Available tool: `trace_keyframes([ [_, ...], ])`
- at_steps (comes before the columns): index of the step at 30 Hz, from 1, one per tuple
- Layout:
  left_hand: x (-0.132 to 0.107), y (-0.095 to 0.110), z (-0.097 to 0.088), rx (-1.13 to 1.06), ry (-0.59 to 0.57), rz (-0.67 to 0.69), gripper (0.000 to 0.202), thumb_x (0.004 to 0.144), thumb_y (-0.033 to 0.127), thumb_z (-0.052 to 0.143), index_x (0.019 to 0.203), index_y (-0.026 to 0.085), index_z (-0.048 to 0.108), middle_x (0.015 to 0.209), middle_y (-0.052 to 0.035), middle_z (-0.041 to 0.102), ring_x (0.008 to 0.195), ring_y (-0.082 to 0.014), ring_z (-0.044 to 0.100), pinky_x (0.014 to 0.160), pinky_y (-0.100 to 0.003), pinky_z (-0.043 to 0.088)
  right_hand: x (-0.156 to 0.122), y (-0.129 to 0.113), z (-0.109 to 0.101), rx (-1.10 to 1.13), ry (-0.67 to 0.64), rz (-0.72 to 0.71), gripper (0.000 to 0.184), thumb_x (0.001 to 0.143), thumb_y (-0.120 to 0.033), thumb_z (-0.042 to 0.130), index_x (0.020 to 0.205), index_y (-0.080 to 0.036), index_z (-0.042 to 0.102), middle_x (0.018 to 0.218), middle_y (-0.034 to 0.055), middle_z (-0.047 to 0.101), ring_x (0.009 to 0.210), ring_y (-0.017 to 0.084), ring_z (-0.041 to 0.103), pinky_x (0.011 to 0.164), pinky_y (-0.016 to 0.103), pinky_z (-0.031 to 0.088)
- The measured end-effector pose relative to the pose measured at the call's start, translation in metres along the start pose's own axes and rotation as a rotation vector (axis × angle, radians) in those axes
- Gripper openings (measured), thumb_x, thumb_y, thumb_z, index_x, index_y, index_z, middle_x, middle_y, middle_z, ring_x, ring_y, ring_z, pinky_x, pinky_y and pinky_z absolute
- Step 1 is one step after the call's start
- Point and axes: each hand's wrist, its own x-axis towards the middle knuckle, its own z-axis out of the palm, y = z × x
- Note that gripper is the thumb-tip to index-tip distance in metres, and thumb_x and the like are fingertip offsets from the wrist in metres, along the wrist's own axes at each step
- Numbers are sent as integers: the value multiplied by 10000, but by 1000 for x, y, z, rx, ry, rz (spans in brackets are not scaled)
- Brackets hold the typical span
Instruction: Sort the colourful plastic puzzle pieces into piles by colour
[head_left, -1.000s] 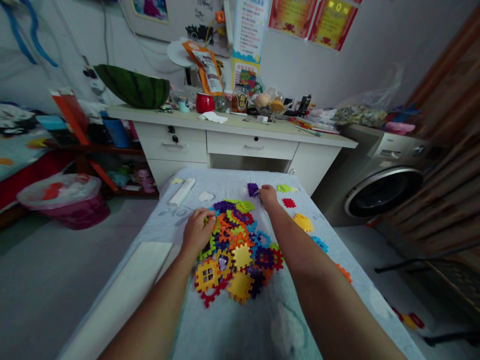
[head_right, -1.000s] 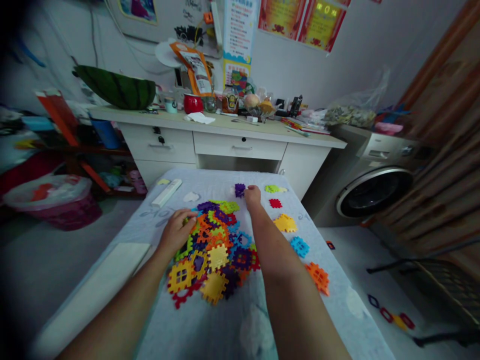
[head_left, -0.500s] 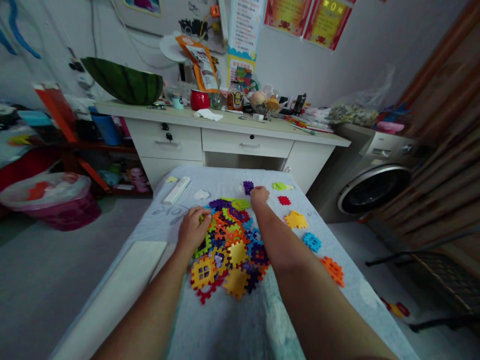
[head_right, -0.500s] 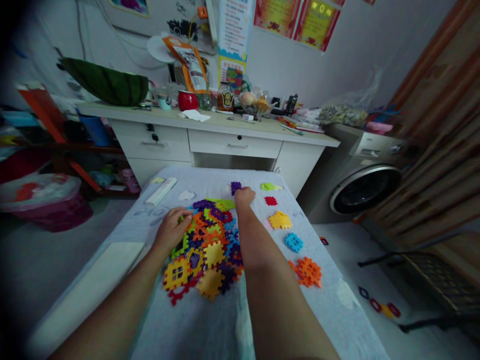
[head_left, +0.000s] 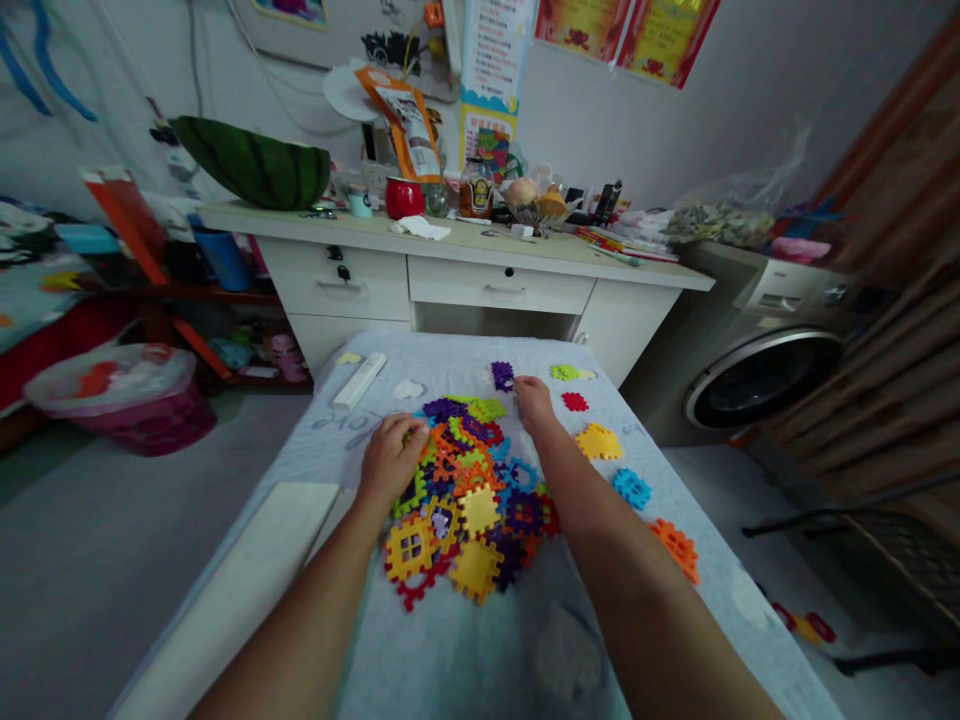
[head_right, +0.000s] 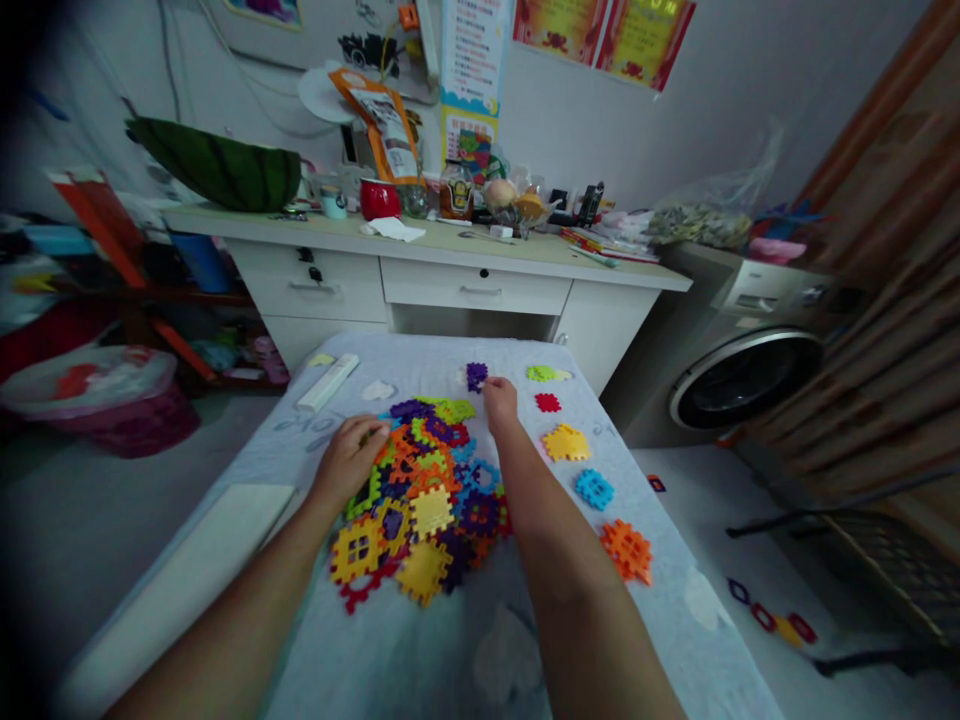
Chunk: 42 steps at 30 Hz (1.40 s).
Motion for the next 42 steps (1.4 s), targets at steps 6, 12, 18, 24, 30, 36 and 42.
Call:
trace_keyframes([
  [6,-1,1,0,9,-12,6,319,830,438,516,956,209,699,1113,-77,609,1080,-242,584,1018,-398,429,-56,-8,-21,-121,-361,-189,128,710,-237,637,823,-178,647,772,-13,645,703,128,571,682,240,445],
  [12,-2,0,1,-1,-14,23,311,819,411,515,955,200,699,1104,-80,609,1105,-241,574,1023,-395,426,-80,-19,-19,-434,-491,-402,243,700,-146,701,938,-191,691,926,25,677,818,159,582,776,281,447],
  [18,-2,-1,1,0,-8,9,299,818,406,521,961,216,703,1115,-67,605,1096,-233,577,1024,-392,429,-82,-21,-11,-498,-408,-506,168,702,-90,622,835,-173,682,860,40,657,780,161,569,742,271,437],
  [24,-2,3,-1,11,-2,1,280,817,382,518,943,217,705,1110,-69,611,1093,-247,581,1024,-415,429,-80,-21,-18,-357,-298,-417,200,693,-145,537,838,-180,669,673,-16,606,623,134,539,610,243,398],
  [30,-2,0,1,17,-1,4,267,816,372,527,942,219,706,1106,-67,612,1087,-242,585,1013,-404,441,-62,-10,-31,-62,-126,-256,180,661,-255,501,771,-195,630,605,-32,592,532,127,518,538,247,387],
  [36,-2,1,1,19,8,7,268,819,377,521,933,220,706,1099,-65,613,1081,-243,589,1019,-414,436,-48,12,-37,251,4,-46,220,610,-326,572,782,-192,604,578,-28,601,493,131,524,478,246,383],
  [42,-2,1,0,26,-10,-3,294,823,391,510,954,213,703,1122,-76,609,1105,-252,579,1031,-424,423,-41,30,-35,403,53,2,231,575,-315,635,763,-189,594,543,-40,585,491,118,514,486,238,392],
])
